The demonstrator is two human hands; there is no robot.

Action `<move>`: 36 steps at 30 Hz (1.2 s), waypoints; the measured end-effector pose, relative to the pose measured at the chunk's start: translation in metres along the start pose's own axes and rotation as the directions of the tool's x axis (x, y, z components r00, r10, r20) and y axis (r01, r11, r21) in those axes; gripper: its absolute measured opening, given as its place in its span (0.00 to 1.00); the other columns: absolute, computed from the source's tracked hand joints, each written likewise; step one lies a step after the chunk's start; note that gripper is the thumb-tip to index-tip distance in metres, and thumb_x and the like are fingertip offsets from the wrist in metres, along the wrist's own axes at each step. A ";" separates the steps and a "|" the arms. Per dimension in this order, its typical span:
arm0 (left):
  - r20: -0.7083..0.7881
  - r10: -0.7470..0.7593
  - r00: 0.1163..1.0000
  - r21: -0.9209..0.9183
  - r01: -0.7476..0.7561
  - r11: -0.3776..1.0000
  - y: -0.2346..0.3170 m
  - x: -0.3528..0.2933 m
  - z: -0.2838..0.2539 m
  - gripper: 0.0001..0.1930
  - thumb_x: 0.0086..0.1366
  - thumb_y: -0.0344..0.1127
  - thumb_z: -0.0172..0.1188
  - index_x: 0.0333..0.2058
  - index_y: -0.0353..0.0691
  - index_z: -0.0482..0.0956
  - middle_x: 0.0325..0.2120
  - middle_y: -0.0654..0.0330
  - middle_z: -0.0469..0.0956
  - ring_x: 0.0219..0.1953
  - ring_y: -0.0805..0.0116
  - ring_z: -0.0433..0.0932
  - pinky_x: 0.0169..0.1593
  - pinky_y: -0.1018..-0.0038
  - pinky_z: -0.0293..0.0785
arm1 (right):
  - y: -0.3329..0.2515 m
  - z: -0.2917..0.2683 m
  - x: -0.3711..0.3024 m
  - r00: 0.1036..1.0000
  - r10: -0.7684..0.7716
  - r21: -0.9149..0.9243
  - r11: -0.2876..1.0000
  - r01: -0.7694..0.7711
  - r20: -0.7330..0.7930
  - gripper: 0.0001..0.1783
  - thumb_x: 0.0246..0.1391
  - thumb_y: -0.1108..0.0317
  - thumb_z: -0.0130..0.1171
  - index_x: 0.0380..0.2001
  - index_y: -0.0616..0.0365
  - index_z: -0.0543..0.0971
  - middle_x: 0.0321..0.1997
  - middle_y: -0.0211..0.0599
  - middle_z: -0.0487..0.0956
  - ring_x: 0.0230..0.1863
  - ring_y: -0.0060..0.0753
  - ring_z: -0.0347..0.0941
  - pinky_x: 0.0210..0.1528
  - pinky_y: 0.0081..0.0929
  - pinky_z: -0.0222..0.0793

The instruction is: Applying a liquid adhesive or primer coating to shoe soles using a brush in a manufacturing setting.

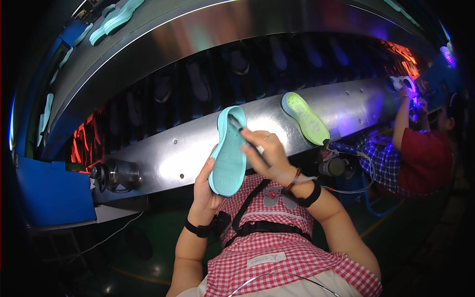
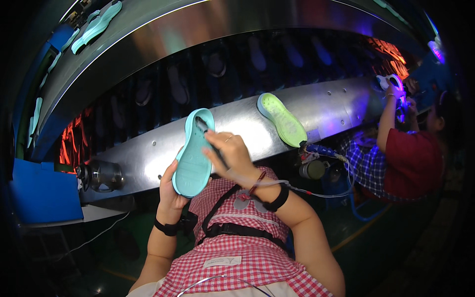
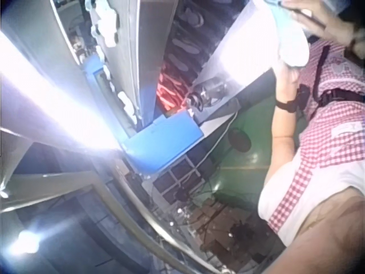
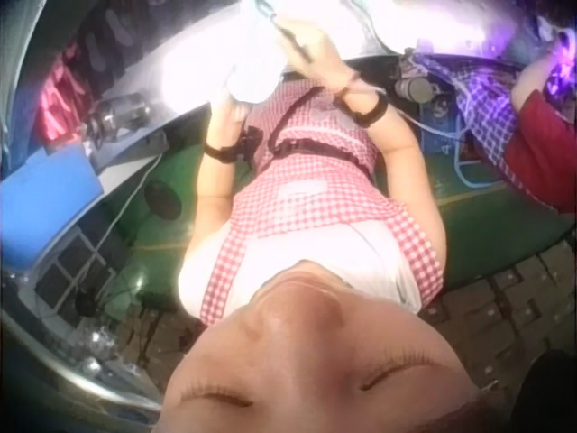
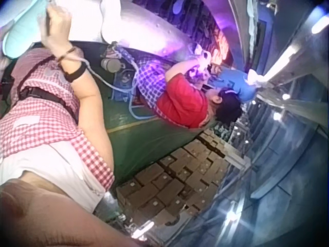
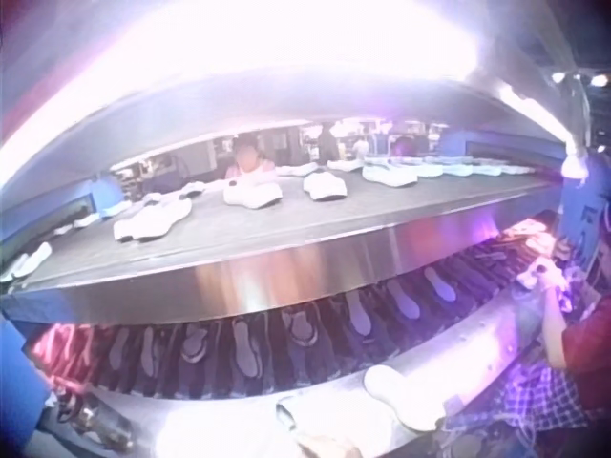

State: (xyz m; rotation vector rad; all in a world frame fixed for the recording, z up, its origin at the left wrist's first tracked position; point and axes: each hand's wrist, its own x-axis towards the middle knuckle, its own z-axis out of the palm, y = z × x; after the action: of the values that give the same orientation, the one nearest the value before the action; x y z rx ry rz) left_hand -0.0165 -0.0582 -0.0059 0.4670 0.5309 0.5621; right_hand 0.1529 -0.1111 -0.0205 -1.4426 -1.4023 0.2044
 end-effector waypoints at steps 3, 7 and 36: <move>-0.062 0.037 0.997 -0.008 -0.037 0.999 -0.003 0.003 -0.005 0.29 0.59 0.39 0.48 0.57 0.34 0.52 0.51 0.49 0.63 0.51 0.58 0.68 0.51 0.64 0.69 | -0.016 0.014 -0.012 0.995 -0.099 -0.201 0.974 0.102 0.025 0.21 0.39 0.68 0.61 0.37 0.71 0.75 0.39 0.53 0.76 0.38 0.45 0.73 0.42 0.31 0.67; 0.002 0.029 1.000 -0.006 -0.029 1.000 0.002 -0.001 -0.011 0.28 0.59 0.38 0.47 0.57 0.34 0.53 0.51 0.49 0.63 0.52 0.60 0.66 0.54 0.67 0.65 | -0.027 0.014 -0.018 0.994 -0.102 -0.142 0.984 0.105 0.023 0.21 0.36 0.69 0.60 0.37 0.70 0.75 0.39 0.55 0.76 0.37 0.45 0.74 0.42 0.31 0.67; -0.322 0.831 0.453 -0.103 -0.889 0.445 0.397 0.008 -0.008 0.38 0.61 0.55 0.39 0.61 0.38 0.37 0.62 0.51 0.43 0.62 0.52 0.48 0.61 0.52 0.47 | -0.003 -0.041 -0.032 0.797 0.537 0.940 0.017 -0.340 0.278 0.19 0.47 0.65 0.45 0.35 0.71 0.74 0.39 0.55 0.75 0.41 0.44 0.72 0.46 0.32 0.66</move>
State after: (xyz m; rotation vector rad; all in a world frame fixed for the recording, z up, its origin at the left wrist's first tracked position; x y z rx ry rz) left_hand -0.1633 0.2462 0.2019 0.4005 0.3843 1.7173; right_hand 0.1713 -0.1595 -0.0181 -0.6118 -0.2901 1.1846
